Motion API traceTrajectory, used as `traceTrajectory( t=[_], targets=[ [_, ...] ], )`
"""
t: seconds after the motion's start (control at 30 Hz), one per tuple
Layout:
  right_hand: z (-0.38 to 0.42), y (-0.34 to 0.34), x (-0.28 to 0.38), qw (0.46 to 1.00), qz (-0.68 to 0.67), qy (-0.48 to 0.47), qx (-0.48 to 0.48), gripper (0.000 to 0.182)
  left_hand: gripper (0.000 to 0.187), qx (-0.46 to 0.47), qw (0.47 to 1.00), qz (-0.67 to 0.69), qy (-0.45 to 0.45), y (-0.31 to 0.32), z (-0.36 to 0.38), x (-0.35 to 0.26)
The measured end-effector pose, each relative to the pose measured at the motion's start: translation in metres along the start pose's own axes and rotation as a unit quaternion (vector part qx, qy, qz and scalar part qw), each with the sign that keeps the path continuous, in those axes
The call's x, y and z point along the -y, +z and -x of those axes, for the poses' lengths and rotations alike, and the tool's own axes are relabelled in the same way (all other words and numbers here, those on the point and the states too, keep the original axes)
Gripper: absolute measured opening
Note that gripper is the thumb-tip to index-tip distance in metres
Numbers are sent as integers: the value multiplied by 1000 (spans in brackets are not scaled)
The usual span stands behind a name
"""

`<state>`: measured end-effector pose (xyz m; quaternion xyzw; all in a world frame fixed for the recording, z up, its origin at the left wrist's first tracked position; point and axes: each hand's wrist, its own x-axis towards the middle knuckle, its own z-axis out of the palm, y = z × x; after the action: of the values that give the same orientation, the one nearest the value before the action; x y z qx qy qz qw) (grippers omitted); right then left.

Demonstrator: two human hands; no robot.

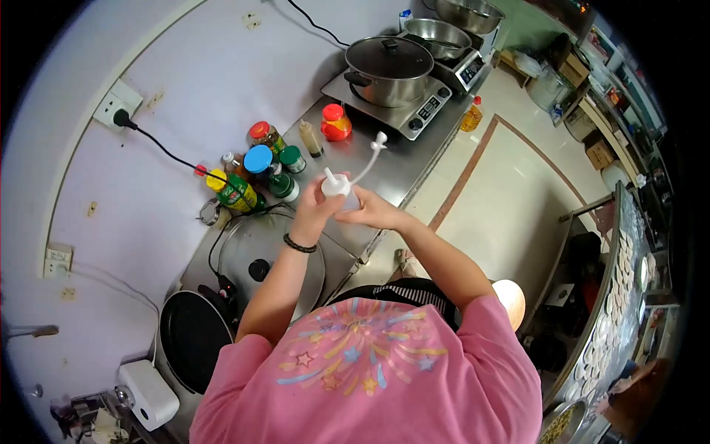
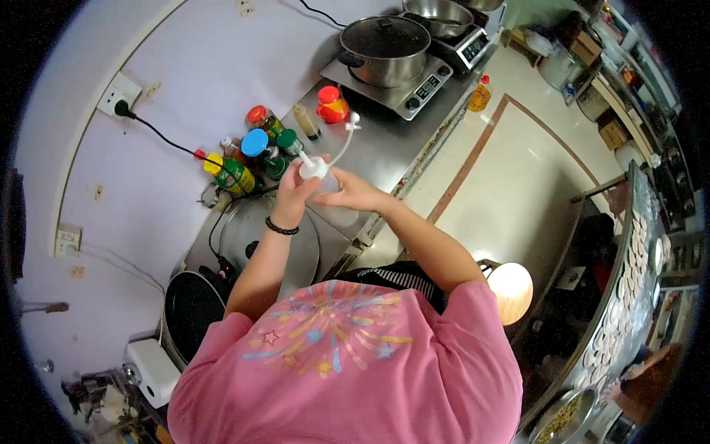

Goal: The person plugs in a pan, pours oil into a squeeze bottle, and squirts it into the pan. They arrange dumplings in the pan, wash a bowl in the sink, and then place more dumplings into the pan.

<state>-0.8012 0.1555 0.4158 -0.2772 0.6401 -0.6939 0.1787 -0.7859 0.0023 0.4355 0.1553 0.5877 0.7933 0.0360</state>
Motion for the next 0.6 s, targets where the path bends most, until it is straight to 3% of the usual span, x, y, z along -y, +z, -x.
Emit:
traceTrajectory(
  t=[0.03, 0.07, 0.1, 0.17, 0.23, 0.27, 0.33, 0.4, 0.47, 0.6],
  targets=[
    [-3, -5, -5, 1000, -2, -1, 5, 50, 42, -4, 1000, -2, 1, 1, -7, 11],
    [-8, -12, -14, 980, 182, -40, -76, 52, 45, -111, 990, -75, 35, -1, -15, 26],
    [-14, -20, -24, 918, 356, -80, -154, 54, 47, -217, 963, -147, 69, -1, -25, 36],
    [-24, -41, -45, 922, 339, -60, -176, 58, 50, -287, 946, -130, 75, -1, -44, 46],
    [-38, -76, -76, 843, 458, -144, -242, 57, 49, -366, 917, -134, 82, -19, -63, 62],
    [-46, -94, -91, 847, 451, -148, -239, 57, 43, -405, 896, -178, 50, -23, -68, 70],
    [-56, -129, -123, 892, 385, -66, -228, 55, 41, -415, 880, -231, 6, -58, -62, 121],
    [-66, -157, -145, 903, 377, -61, -200, 55, 39, -419, 862, -283, -42, -68, -57, 155],
    [-71, -175, -168, 912, 372, -52, -166, 55, 42, -424, 794, -409, -147, -61, -48, 176],
    [-72, -193, -181, 928, 361, -12, -86, 58, 55, -498, 715, -442, -212, -46, -38, 223]
  ],
)
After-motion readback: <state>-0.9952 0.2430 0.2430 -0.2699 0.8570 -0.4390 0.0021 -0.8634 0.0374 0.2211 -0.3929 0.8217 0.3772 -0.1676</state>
